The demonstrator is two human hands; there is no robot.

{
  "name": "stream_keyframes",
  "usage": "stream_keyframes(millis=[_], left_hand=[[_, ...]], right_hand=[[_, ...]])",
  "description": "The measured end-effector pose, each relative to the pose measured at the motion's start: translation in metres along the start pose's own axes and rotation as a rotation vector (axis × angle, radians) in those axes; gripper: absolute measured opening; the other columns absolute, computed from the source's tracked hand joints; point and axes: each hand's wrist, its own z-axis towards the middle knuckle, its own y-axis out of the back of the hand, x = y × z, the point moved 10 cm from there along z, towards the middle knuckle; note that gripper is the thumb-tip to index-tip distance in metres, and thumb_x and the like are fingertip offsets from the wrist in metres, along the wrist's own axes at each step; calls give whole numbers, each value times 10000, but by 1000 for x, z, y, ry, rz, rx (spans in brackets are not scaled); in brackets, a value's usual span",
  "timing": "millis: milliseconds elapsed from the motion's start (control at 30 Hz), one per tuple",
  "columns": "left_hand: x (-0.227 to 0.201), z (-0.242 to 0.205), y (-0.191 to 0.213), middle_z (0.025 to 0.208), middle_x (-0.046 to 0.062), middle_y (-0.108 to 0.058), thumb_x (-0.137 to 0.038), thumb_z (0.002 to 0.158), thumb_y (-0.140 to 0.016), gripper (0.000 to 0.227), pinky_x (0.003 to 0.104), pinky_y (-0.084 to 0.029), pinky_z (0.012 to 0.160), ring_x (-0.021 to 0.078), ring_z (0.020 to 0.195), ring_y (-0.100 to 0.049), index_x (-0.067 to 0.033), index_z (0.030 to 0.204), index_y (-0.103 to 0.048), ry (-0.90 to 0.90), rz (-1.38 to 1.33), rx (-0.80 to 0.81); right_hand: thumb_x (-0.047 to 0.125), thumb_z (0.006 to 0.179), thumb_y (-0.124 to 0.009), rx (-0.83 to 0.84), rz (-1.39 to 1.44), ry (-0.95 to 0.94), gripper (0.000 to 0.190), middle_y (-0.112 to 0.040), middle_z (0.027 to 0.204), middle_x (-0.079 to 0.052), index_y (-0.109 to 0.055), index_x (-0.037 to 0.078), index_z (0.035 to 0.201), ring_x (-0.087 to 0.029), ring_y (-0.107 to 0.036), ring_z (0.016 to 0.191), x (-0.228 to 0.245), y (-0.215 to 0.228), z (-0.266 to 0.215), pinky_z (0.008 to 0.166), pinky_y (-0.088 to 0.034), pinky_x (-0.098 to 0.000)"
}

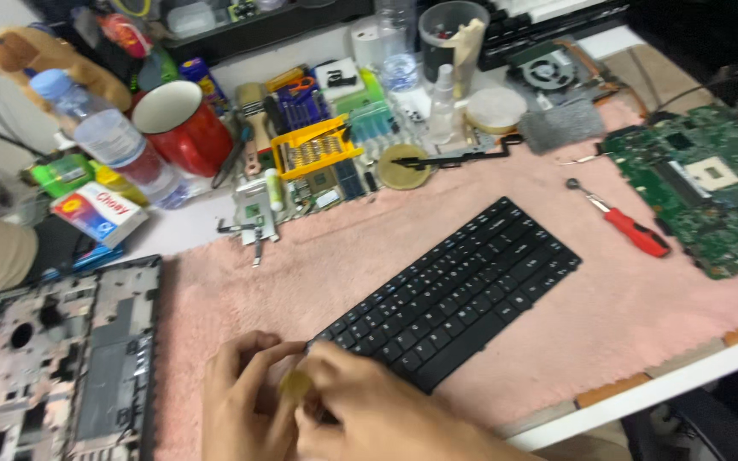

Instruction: The person uses a brush to clean a black laptop keyboard placed on a pink towel. They systematically brush across the keys and between them to remove dust and debris.

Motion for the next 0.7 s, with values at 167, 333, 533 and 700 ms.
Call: stream_keyframes(millis=[167,333,533,700], left_hand=[[-9,3,1,1221,29,-748,-334,928,-876,212,387,-531,1103,205,1138,-745,-256,1121,-919,-27,29,-97],[0,1,-3,1214,-3,-728,-377,919,-882,216,401,-532,1082,170,1145,-755,-302,1119,-919,-44,65,-103],[-21,8,8,1217,24,-719,-363,972,-829,211,410,-528,1064,206,1099,-746,-255,1134,-912,0,15,-65],[-30,11,13,1247,33,-690,-305,983,-852,196,430,-486,1125,209,1222,-717,-240,1162,-900,11,-43,-20]], right_hand=[[198,957,-773,-284,-144,-132,50,-776,954,-17,-755,179,915,-187,-766,870,-80,121,-24,844,-589,-354],[428,1081,-706,-432,-372,-790,244,-805,900,15,-812,208,1076,-151,-711,786,-131,253,-77,720,-539,-348],[215,950,-774,-662,-643,-263,164,-747,1037,-116,-702,69,958,-361,-726,976,-131,279,-73,952,-519,-478],[354,1101,-733,-246,-372,-840,235,-779,1126,0,-713,148,1211,-142,-802,887,-76,152,-49,813,-713,-276]])
